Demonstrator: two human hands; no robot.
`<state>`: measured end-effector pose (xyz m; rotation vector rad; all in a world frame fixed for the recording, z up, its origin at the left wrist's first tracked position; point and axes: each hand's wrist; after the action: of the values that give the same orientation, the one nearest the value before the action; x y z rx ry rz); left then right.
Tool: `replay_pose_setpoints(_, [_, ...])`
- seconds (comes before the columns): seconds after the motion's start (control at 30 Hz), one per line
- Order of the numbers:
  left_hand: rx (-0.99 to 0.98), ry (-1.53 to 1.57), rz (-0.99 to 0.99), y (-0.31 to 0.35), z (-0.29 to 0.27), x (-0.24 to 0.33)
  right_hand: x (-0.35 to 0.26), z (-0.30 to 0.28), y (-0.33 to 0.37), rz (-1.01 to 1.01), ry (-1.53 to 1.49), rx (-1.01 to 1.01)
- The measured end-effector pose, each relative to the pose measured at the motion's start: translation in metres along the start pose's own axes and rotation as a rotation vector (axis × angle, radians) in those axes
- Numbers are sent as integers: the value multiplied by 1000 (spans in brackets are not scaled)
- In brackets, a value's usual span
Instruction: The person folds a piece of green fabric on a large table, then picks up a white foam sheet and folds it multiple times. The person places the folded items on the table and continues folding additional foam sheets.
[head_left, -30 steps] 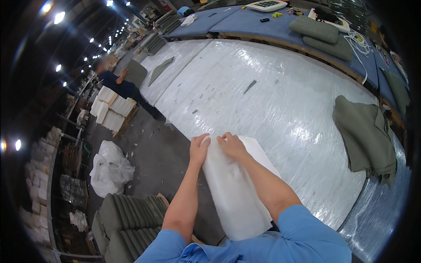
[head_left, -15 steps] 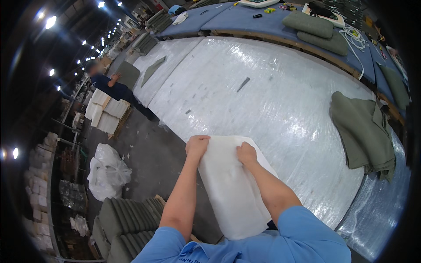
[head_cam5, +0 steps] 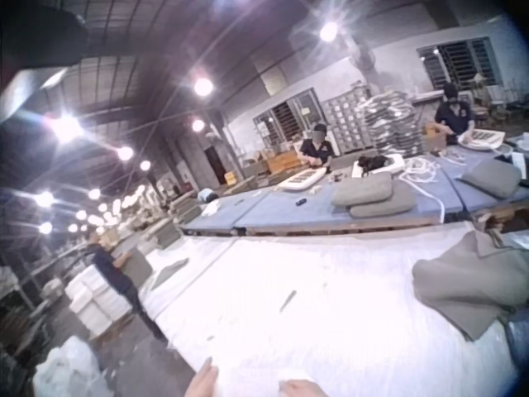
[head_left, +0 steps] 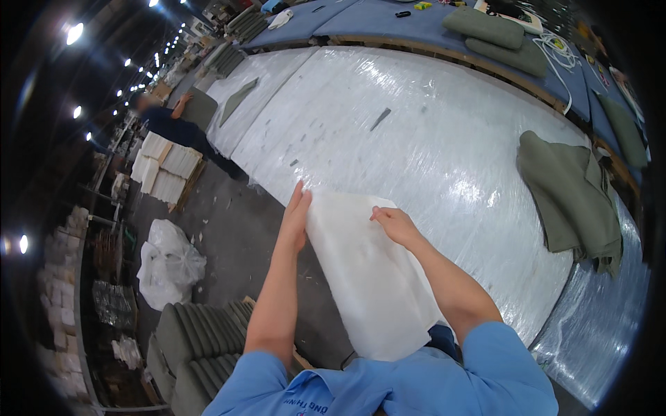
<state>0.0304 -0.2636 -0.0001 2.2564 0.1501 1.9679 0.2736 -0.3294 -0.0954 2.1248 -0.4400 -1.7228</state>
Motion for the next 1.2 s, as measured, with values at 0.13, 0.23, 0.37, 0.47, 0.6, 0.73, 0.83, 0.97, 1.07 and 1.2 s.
replay_pose_setpoints(0.13, [5, 32, 160, 17, 5, -14, -4, 19, 33, -231, -103, 20])
replay_pose_setpoints(0.23, [92, -10, 205, 21, 4, -20, -22, 58, 79, -282, 249, 287])
replay_pose_setpoints(0.37, [184, 490, 195, 38, 13, -24, 17, 37, 50, -216, 144, 316])
replay_pose_setpoints(0.47, [-1, 732, 111, 89, 6, -49, 56, 22, 45, -69, 73, 278])
replay_pose_setpoints(0.6, [-66, 245, 166, 195, 32, -39, 73, 0, 52, -104, -81, 204])
replay_pose_setpoints(0.73, [-78, -185, 237, 240, 50, -39, 46, 11, 102, -213, 48, 83])
replay_pose_setpoints(0.83, [-40, -341, 298, 239, 60, -40, 9, 30, 158, -289, 395, 177])
replay_pose_setpoints(0.97, [-9, -448, 365, 239, 75, -30, 26, 33, 143, -404, 334, 196])
replay_pose_setpoints(1.07, [-13, -497, 340, 238, 74, -28, 43, 37, 120, -447, 299, 252])
replay_pose_setpoints(1.2, [-5, -556, 362, 243, 71, -34, 59, 31, 99, -356, 322, 311])
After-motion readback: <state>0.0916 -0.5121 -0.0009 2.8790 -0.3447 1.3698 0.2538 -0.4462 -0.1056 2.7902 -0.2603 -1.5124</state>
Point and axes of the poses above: each hand's wrist, its own y-axis away from the middle knuckle, its own z-axis out of the palm, x = y × z, and after that the axes turned 8 degrees about z, right-handed
